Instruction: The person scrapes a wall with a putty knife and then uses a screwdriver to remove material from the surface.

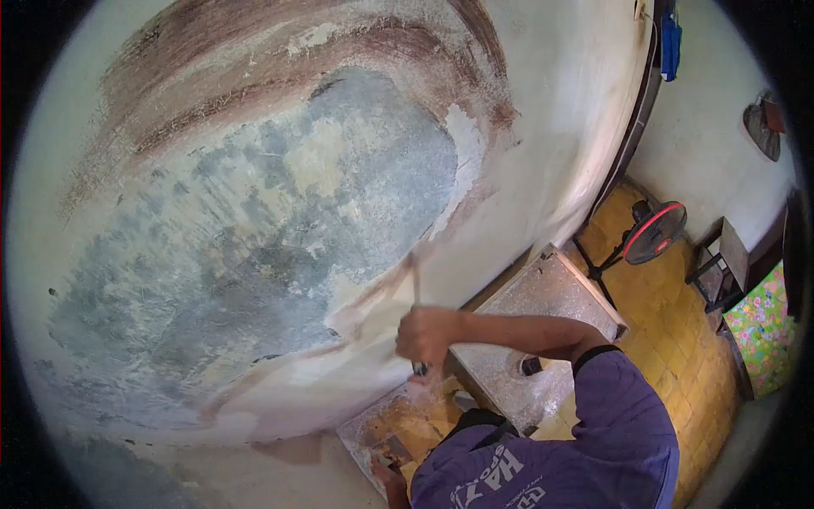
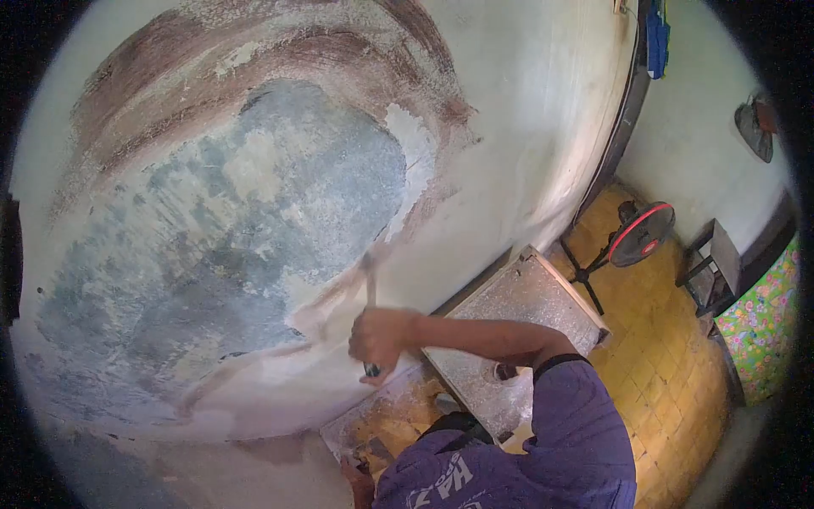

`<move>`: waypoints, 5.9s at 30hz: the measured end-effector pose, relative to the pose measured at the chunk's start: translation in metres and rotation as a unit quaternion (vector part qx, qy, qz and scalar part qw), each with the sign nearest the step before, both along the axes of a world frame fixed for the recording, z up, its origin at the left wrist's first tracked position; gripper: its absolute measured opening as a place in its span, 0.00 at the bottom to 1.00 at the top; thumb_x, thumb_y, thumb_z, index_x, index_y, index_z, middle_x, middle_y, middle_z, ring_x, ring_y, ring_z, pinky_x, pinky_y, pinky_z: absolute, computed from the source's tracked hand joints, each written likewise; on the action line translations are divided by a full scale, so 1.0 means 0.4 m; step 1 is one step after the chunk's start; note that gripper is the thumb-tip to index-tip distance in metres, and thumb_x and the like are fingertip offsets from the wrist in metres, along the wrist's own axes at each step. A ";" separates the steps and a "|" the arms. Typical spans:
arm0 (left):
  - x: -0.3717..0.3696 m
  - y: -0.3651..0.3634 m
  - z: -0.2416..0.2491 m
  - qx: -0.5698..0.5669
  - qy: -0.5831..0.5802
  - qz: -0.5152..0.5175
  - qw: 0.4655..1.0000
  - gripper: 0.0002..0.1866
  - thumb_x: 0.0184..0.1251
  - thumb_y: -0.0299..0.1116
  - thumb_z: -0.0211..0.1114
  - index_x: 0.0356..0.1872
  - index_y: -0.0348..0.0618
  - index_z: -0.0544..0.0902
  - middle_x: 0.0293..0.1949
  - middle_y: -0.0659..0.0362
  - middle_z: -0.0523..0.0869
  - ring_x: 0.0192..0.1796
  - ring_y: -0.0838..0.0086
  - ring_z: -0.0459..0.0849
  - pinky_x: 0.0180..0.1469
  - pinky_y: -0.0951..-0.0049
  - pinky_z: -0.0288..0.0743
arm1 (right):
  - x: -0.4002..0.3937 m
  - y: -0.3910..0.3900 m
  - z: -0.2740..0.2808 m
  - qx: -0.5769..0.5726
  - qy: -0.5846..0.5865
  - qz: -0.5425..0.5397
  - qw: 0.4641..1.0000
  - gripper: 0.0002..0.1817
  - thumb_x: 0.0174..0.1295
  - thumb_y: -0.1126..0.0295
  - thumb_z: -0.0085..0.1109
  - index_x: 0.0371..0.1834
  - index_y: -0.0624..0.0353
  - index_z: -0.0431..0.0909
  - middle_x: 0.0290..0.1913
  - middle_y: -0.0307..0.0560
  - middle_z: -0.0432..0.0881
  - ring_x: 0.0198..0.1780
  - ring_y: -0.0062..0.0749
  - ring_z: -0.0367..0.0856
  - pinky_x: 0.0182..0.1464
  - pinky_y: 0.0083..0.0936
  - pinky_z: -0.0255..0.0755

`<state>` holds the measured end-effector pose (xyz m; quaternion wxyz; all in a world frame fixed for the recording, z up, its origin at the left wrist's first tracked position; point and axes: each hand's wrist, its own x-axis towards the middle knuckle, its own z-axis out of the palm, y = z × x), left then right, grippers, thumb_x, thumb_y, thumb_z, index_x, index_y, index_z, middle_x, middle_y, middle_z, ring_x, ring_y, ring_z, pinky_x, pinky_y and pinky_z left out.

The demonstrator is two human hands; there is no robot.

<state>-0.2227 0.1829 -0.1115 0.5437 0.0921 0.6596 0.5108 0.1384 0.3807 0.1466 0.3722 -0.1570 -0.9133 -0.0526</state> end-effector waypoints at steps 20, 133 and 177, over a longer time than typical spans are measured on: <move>-0.156 -0.029 -0.174 0.044 0.013 0.008 0.999 0.13 0.74 0.47 0.55 0.40 0.50 0.74 0.28 0.61 0.78 0.25 0.69 0.78 0.27 0.70 0.74 | -0.008 0.020 0.004 0.012 -0.047 -0.079 0.996 0.26 0.49 0.42 0.61 0.13 0.52 0.67 0.17 0.41 0.68 0.19 0.37 0.72 0.23 0.35 0.68; -0.158 -0.029 0.111 0.244 0.573 -0.311 0.718 0.11 0.55 0.30 0.70 0.28 0.36 0.76 0.26 0.46 0.80 0.31 0.47 0.82 0.33 0.53 0.73 | 0.102 0.062 0.049 0.021 -0.075 -0.198 0.977 0.22 0.45 0.47 0.67 0.15 0.53 0.72 0.19 0.44 0.74 0.22 0.44 0.77 0.26 0.39 0.71; -0.204 -0.016 0.137 0.192 0.557 -0.404 0.700 0.11 0.61 0.35 0.73 0.30 0.38 0.82 0.27 0.51 0.84 0.34 0.58 0.84 0.42 0.56 0.75 | 0.214 -0.105 0.220 0.015 0.875 0.043 0.482 0.27 0.72 0.62 0.51 0.14 0.46 0.52 0.13 0.33 0.52 0.16 0.21 0.49 0.22 0.24 0.50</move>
